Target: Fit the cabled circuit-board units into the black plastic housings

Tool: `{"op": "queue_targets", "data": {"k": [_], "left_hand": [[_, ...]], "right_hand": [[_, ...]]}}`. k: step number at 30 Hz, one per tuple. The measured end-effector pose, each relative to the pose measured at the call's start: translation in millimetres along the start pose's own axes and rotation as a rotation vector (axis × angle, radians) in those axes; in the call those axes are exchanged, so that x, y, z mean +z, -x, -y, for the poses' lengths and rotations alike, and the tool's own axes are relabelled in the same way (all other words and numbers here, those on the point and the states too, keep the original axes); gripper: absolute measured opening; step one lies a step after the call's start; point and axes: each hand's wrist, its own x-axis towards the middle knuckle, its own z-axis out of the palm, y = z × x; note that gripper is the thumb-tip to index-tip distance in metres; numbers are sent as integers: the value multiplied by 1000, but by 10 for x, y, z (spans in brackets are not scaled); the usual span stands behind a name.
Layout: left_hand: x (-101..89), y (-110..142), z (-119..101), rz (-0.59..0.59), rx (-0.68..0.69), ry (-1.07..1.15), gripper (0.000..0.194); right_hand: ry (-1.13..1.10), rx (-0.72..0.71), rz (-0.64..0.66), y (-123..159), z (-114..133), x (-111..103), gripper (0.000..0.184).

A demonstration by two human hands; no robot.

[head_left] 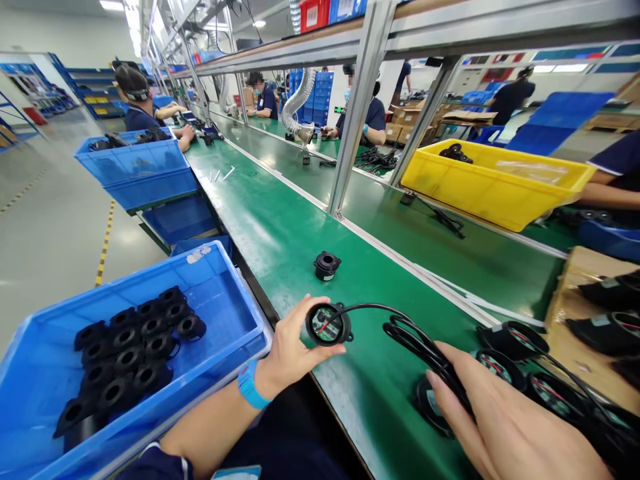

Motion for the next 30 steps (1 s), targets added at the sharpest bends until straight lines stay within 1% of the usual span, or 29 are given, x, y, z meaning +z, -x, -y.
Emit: {"op": "queue_targets", "data": {"k": [3, 4, 5, 8, 9, 12, 13, 16, 19, 21, 22, 23, 25, 27, 28, 30], "left_hand": [[-14, 7, 41, 144, -29, 4, 66], [-2, 17, 53, 169, -41, 1, 63], [10, 28, 58, 162, -49, 1, 62], [25, 60, 34, 71, -56, 20, 67], [26, 67, 22, 72, -42, 20, 67], [37, 76, 8, 160, 10, -19, 63], [43, 77, 11, 169, 22, -32, 63], [63, 79, 50, 119, 11, -46, 69], [89, 82, 126, 185, -5, -85, 66], [105, 91, 160, 201, -22, -95, 64], [107, 98, 160, 188, -43, -89, 67], [104, 107, 145, 177, -71, -77, 74], [80, 124, 68, 157, -126, -35, 100], [41, 130, -54, 135, -144, 15, 125], [21, 128, -122, 127, -126, 41, 132], [-16, 118, -256, 120, -50, 89, 135]], "right_hand": [[-27, -76, 28, -41, 6, -20, 39], [-25, -98, 36, -63, 8, -25, 38], [-22, -104, 36, -86, 11, -32, 38], [-49, -76, 16, -148, 21, -70, 43], [-68, -73, 16, -159, 23, -81, 43], [-99, -95, 29, -150, 24, -84, 38], [-103, -102, 33, -135, 22, -75, 36], [-130, -108, 47, -74, 13, -31, 34], [-139, -117, 112, -29, 2, 23, 37], [-96, -111, 124, -34, -1, 78, 42], [-72, -90, 111, -52, 2, 116, 46], [-63, -62, 90, -80, 12, 159, 49], [-108, -6, 35, -157, 57, 255, 56], [-244, 14, 15, -245, 139, 330, 62], [-333, 21, 26, -286, 191, 345, 65], [-533, 52, 103, -349, 301, 308, 67]]}}
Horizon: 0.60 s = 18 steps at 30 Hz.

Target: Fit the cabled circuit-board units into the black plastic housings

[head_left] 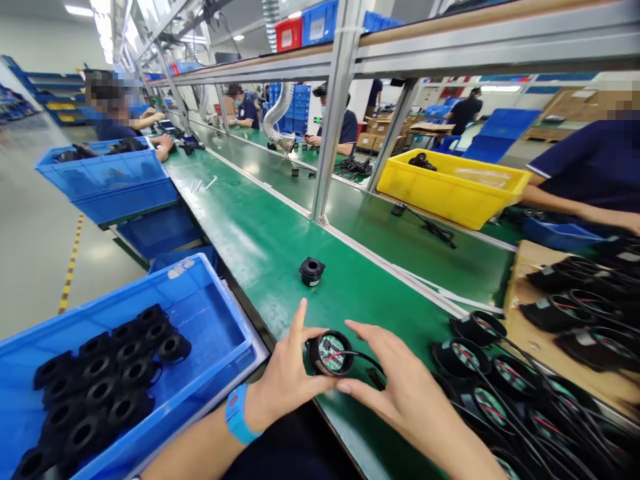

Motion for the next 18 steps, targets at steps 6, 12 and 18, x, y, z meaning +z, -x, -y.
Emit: {"op": "queue_targets", "data": {"k": [6, 12, 18], "left_hand": [[-21, -122, -260, -35, 261, 14, 115], [155, -308, -345, 65, 425, 26, 126], [507, -335, -409, 209, 398, 64, 109]], "right_hand": [[-311, 144, 15, -18, 399, -335, 61], [124, 285, -135, 248, 480, -1172, 45], [420, 294, -185, 611, 387, -1674, 49]]}}
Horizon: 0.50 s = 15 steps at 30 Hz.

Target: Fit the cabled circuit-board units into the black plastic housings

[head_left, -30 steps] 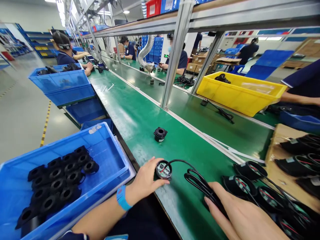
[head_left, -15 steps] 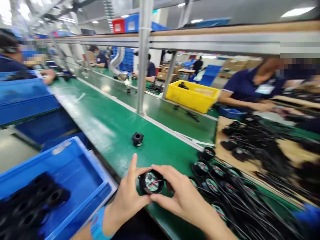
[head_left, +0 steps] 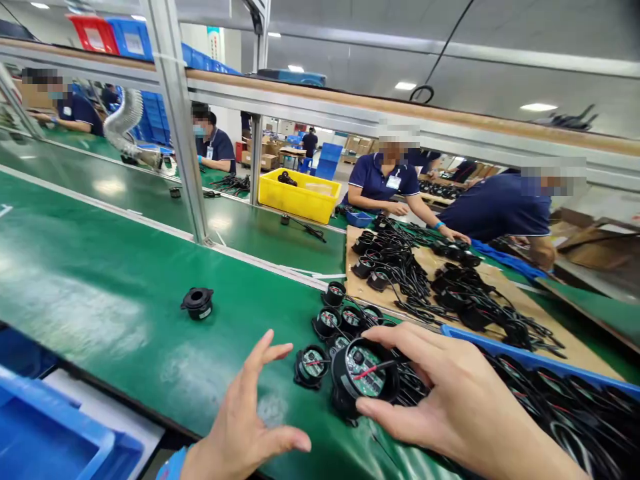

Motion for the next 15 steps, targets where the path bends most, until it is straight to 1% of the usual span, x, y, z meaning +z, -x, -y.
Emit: {"op": "queue_targets", "data": {"k": [4, 7, 10, 12, 13, 15], "left_hand": [[141, -82, -5, 73, 29, 42, 106], [171, -120, 44, 105, 18, 37, 105], [162, -137, 156, 109, -17, 1, 102], [148, -143, 267, 106, -36, -45, 98], [142, -143, 331, 110, -46, -75, 95], [134, -140, 464, 122, -60, -143, 89]], "right_hand": [[-30, 69, 46, 110, -72, 25, 49], [-100, 145, 68, 160, -97, 49, 44], [-152, 206, 92, 177, -174, -3, 38], [-109, 221, 94, 171, -324, -101, 39], [-54, 219, 81, 160, -444, -165, 42], [110, 218, 43, 113, -773, -284, 52]]}}
